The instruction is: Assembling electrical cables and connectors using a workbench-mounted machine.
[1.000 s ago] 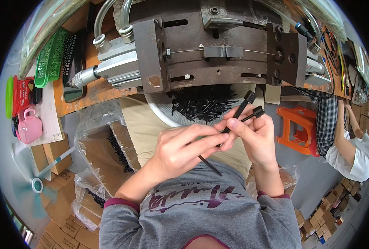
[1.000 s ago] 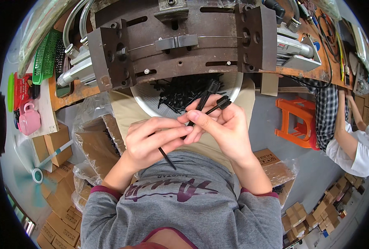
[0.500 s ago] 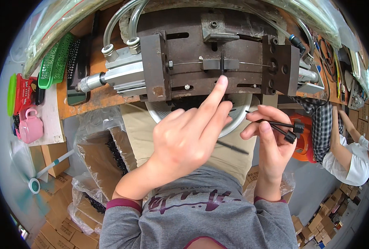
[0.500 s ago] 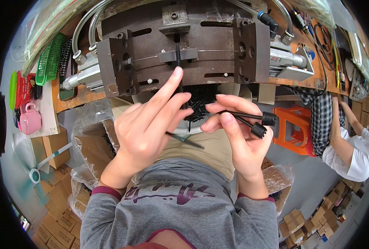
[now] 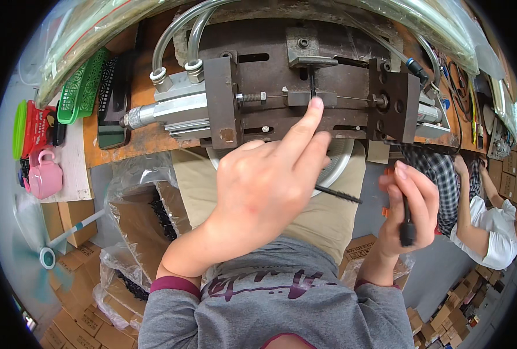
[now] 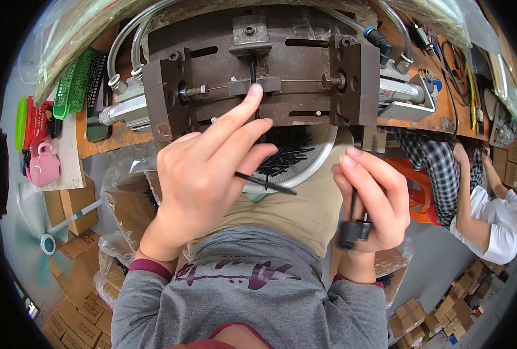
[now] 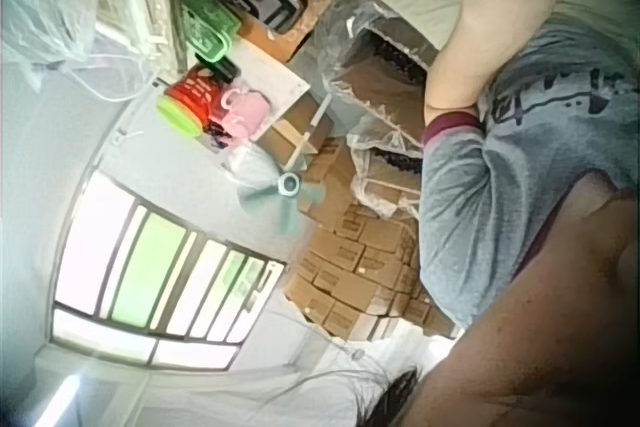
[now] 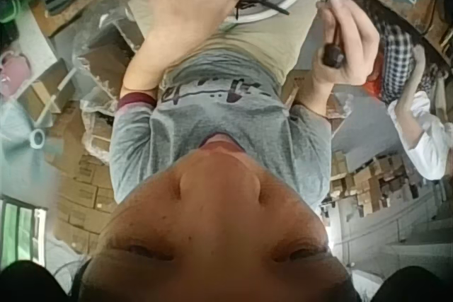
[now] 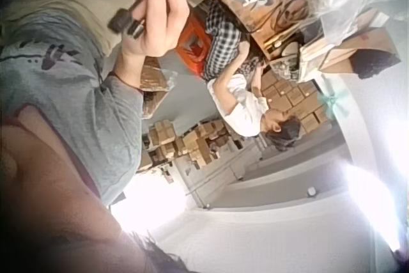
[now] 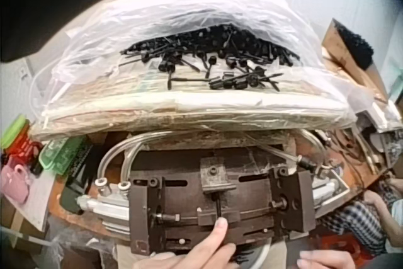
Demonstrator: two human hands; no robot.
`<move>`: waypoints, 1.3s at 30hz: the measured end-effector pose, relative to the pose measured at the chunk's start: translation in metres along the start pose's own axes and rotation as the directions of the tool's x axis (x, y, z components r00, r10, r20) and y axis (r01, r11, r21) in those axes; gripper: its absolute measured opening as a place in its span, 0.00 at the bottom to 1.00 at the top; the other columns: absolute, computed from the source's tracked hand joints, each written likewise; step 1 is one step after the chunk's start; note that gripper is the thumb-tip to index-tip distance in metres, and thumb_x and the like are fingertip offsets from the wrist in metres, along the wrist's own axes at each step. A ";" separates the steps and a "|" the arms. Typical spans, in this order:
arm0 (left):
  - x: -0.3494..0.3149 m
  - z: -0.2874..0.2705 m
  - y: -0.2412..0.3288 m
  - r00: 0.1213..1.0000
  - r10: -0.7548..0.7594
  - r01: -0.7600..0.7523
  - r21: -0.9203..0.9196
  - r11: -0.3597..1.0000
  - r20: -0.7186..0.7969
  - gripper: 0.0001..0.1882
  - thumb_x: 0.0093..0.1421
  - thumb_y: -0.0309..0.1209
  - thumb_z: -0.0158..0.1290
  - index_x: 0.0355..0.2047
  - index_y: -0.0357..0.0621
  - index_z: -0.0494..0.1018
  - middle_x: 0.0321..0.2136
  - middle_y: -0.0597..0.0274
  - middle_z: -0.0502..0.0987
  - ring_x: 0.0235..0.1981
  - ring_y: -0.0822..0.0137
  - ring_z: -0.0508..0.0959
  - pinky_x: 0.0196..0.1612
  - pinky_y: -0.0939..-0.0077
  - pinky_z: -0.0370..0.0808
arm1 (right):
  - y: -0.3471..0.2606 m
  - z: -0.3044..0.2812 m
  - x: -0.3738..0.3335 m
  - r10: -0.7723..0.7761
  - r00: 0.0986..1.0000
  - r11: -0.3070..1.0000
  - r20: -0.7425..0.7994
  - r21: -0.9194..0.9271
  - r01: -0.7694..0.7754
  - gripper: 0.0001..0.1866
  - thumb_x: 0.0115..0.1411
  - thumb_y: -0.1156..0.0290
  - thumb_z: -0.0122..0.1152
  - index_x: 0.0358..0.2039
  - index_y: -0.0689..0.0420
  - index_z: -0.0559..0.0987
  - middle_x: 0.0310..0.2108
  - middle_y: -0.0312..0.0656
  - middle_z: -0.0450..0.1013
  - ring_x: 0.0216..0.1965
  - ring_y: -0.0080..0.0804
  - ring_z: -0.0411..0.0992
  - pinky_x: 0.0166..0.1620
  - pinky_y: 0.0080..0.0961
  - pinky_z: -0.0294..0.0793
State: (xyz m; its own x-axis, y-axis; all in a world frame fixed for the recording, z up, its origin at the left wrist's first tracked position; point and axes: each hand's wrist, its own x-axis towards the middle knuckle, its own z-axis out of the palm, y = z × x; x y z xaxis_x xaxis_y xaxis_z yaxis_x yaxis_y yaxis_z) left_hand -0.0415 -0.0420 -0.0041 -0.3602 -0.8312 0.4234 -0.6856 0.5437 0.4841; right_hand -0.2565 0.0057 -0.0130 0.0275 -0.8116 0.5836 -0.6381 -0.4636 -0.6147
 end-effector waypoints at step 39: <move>0.000 0.011 -0.005 0.996 0.065 -0.050 0.208 0.977 -0.065 0.13 0.48 0.31 0.69 0.35 0.45 0.82 0.52 0.62 0.83 0.17 0.73 0.73 0.22 0.79 0.69 | 0.002 0.003 0.017 -0.013 0.998 0.985 0.057 0.174 0.003 0.21 0.49 0.82 0.73 0.45 0.64 0.79 0.59 0.63 0.69 0.51 0.47 0.80 0.49 0.33 0.84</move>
State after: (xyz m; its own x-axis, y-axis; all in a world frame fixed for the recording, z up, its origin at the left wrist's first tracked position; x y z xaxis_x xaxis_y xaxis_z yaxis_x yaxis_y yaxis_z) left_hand -0.0455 -0.0462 -0.0152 -0.3620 -0.7852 0.5024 -0.7832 0.5485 0.2928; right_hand -0.2550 -0.0098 -0.0052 0.0797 -0.8242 0.5606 -0.4941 -0.5211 -0.6959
